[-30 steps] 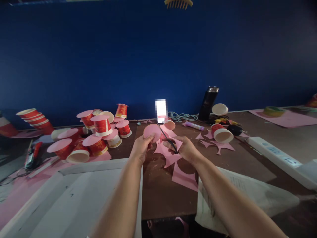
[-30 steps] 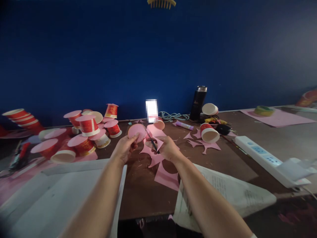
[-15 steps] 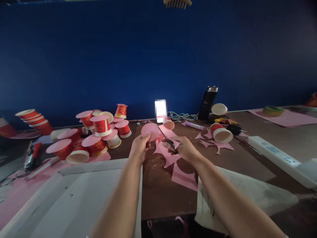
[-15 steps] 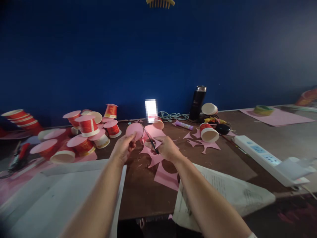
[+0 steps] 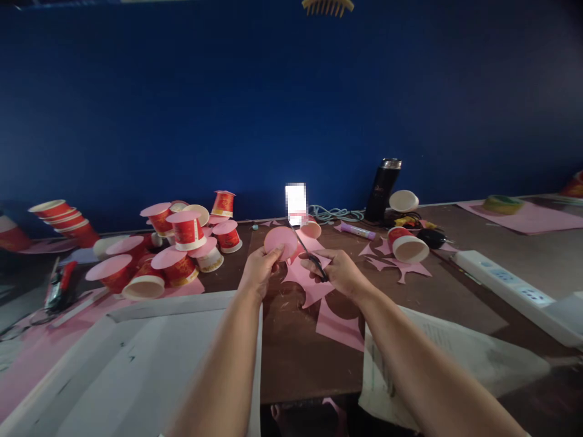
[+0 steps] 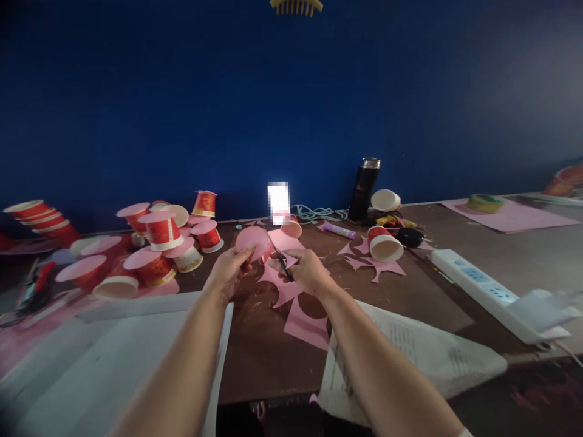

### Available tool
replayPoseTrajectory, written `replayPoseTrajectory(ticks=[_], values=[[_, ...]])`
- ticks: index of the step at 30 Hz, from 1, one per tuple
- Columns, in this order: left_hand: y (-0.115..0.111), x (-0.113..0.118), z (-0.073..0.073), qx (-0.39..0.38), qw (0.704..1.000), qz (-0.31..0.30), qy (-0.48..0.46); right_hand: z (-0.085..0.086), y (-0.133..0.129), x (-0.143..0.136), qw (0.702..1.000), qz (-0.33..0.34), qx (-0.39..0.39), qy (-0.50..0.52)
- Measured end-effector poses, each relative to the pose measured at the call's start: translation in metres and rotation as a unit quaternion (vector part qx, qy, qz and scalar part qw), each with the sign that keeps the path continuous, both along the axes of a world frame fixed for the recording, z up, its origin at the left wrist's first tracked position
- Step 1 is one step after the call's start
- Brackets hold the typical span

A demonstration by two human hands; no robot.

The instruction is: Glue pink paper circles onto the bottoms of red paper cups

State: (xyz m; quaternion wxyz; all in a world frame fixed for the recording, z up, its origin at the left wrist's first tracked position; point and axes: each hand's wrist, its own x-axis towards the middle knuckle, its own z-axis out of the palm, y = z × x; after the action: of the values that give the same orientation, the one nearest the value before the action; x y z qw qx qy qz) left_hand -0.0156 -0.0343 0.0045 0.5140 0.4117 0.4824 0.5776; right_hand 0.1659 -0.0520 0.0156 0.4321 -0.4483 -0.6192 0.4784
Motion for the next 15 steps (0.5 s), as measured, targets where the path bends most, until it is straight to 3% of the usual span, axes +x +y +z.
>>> replayPoseTrajectory(ticks=[7,15], values=[[-0.0006,-0.0003,0.0022,-0.004,1.0,-0.003,-0.023,0.0092,-0.0051,-0.0017,1.0,-0.004,-0.009,0.0],[-0.0009,-0.0001,0.0041,-0.018,0.997,0.023,-0.073,0.0045,-0.0028,-0.0008,1.0,0.002,-0.003,-0.003]])
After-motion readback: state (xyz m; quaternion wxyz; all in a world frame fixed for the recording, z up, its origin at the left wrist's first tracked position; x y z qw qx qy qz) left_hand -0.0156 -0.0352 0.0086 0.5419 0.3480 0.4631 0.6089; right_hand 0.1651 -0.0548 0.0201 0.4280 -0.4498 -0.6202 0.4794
